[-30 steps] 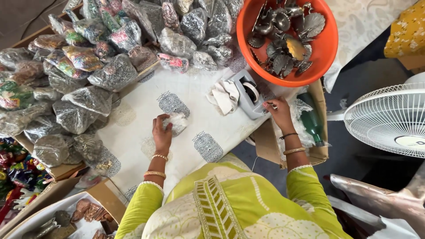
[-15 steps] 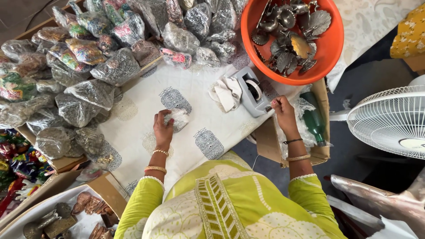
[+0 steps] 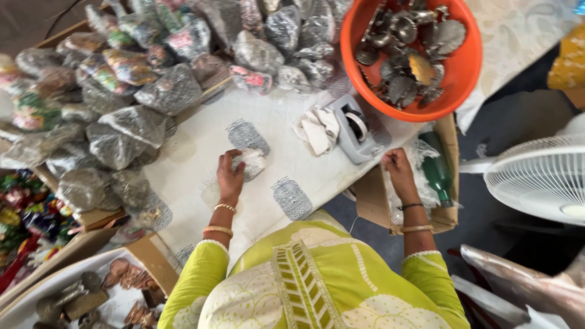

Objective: The person picks up decorative items from a box, places them into small plastic bags, and seals the bags using a tape dispenser.

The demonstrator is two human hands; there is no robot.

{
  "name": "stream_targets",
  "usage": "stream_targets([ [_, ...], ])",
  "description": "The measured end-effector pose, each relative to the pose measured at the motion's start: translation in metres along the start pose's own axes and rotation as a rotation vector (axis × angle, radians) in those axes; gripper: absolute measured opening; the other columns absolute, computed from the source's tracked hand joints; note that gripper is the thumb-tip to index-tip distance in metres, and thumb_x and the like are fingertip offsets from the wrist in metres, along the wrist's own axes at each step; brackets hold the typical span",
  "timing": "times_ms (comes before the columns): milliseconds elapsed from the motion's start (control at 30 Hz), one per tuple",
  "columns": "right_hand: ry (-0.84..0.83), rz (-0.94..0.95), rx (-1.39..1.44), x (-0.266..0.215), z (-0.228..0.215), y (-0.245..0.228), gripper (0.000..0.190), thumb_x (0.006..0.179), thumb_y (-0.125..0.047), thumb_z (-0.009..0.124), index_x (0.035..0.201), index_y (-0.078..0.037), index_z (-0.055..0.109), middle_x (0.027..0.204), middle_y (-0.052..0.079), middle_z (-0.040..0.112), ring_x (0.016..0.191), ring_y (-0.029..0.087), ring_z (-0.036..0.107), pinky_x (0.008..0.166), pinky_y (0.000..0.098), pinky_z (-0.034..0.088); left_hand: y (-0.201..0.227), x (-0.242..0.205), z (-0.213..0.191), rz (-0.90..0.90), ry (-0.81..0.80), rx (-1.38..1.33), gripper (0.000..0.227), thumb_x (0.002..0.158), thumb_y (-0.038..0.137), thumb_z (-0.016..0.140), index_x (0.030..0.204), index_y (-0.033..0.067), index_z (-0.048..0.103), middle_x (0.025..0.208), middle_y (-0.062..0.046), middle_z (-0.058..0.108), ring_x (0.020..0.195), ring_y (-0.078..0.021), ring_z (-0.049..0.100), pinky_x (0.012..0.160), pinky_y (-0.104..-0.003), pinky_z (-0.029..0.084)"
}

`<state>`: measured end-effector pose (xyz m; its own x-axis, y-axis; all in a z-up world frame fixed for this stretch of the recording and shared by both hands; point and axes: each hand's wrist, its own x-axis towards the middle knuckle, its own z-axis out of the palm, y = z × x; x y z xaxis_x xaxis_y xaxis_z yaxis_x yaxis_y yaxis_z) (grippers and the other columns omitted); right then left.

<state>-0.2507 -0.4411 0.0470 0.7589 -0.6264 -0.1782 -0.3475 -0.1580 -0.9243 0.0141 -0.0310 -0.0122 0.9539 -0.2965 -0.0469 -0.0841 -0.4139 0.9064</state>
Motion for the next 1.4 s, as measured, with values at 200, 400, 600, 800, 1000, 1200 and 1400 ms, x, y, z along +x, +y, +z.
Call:
stream_targets([
  [200, -0.001, -0.087, -0.063, -0.007, 0.017, 0.009, 0.008, 0.107, -0.011, 0.057, 0.111, -0.005, 0.055, 0.095, 0.000, 0.057, 0.086, 0.008, 0.052, 0.080, 0.0239, 0.047, 0.003, -0.002, -0.001, -0.015, 0.018, -0.084, 0.034, 0.088, -0.007, 0.067, 0.117, 0.0101, 0.062, 0.114, -0.010, 0.064, 0.094, -0.0279, 0.067, 0.069, -0.037, 0.056],
  [400, 0.252, -0.213, 0.277, -0.007, 0.063, 0.059, 0.008, 0.114, -0.014, 0.051, 0.112, -0.008, 0.048, 0.098, 0.000, 0.050, 0.087, 0.008, 0.047, 0.084, 0.0246, 0.045, -0.002, -0.002, 0.002, 0.015, 0.039, -0.046, 0.036, 0.087, -0.006, 0.069, 0.117, 0.0116, 0.062, 0.113, -0.011, 0.065, 0.097, -0.0314, 0.068, 0.074, -0.040, 0.057],
  [600, 0.310, -0.118, 0.601, -0.001, 0.074, 0.073, 0.008, 0.113, -0.016, 0.049, 0.110, -0.011, 0.045, 0.095, -0.001, 0.049, 0.085, 0.009, 0.048, 0.084, 0.0270, 0.047, -0.004, -0.001, 0.003, -0.010, 0.033, -0.056, 0.036, 0.087, -0.006, 0.069, 0.116, 0.0132, 0.061, 0.110, -0.011, 0.064, 0.095, -0.0315, 0.067, 0.072, -0.039, 0.058],
  [800, 0.164, 0.043, -0.258, -0.061, 0.091, 0.053, 0.014, 0.113, -0.019, 0.046, 0.109, -0.006, 0.045, 0.095, 0.005, 0.054, 0.084, 0.016, 0.054, 0.081, 0.0322, 0.048, -0.003, -0.007, 0.003, -0.020, 0.040, -0.070, 0.038, 0.084, -0.007, 0.070, 0.115, 0.0141, 0.062, 0.110, -0.010, 0.064, 0.093, -0.0316, 0.067, 0.075, -0.040, 0.056],
  [1000, -0.136, -0.185, -0.299, -0.063, 0.156, 0.014, 0.022, 0.106, -0.026, 0.056, 0.104, -0.004, 0.058, 0.092, 0.007, 0.060, 0.082, 0.015, 0.055, 0.077, 0.0328, 0.049, 0.005, 0.000, -0.002, 0.003, 0.051, -0.092, 0.038, 0.085, -0.009, 0.068, 0.115, 0.0145, 0.061, 0.109, -0.010, 0.063, 0.093, -0.0322, 0.066, 0.075, -0.041, 0.055],
  [1200, -0.420, -0.289, -0.059, -0.024, 0.269, -0.067, 0.014, 0.105, -0.017, 0.061, 0.102, -0.004, 0.056, 0.082, 0.002, 0.059, 0.072, 0.009, 0.051, 0.066, 0.0259, 0.047, 0.000, -0.004, 0.003, 0.032, 0.072, -0.071, 0.036, 0.085, -0.006, 0.070, 0.114, 0.0137, 0.061, 0.106, -0.012, 0.063, 0.095, -0.0355, 0.065, 0.078, -0.043, 0.056],
  [1400, -0.382, -0.303, -0.214, -0.002, 0.338, -0.084, 0.009, 0.099, -0.011, 0.065, 0.100, -0.005, 0.058, 0.083, 0.010, 0.069, 0.067, 0.022, 0.065, 0.063, 0.0345, 0.051, -0.007, -0.003, 0.007, 0.037, 0.087, -0.060, 0.038, 0.084, -0.006, 0.069, 0.115, 0.0141, 0.062, 0.108, -0.013, 0.064, 0.099, -0.0376, 0.065, 0.081, -0.045, 0.056],
])
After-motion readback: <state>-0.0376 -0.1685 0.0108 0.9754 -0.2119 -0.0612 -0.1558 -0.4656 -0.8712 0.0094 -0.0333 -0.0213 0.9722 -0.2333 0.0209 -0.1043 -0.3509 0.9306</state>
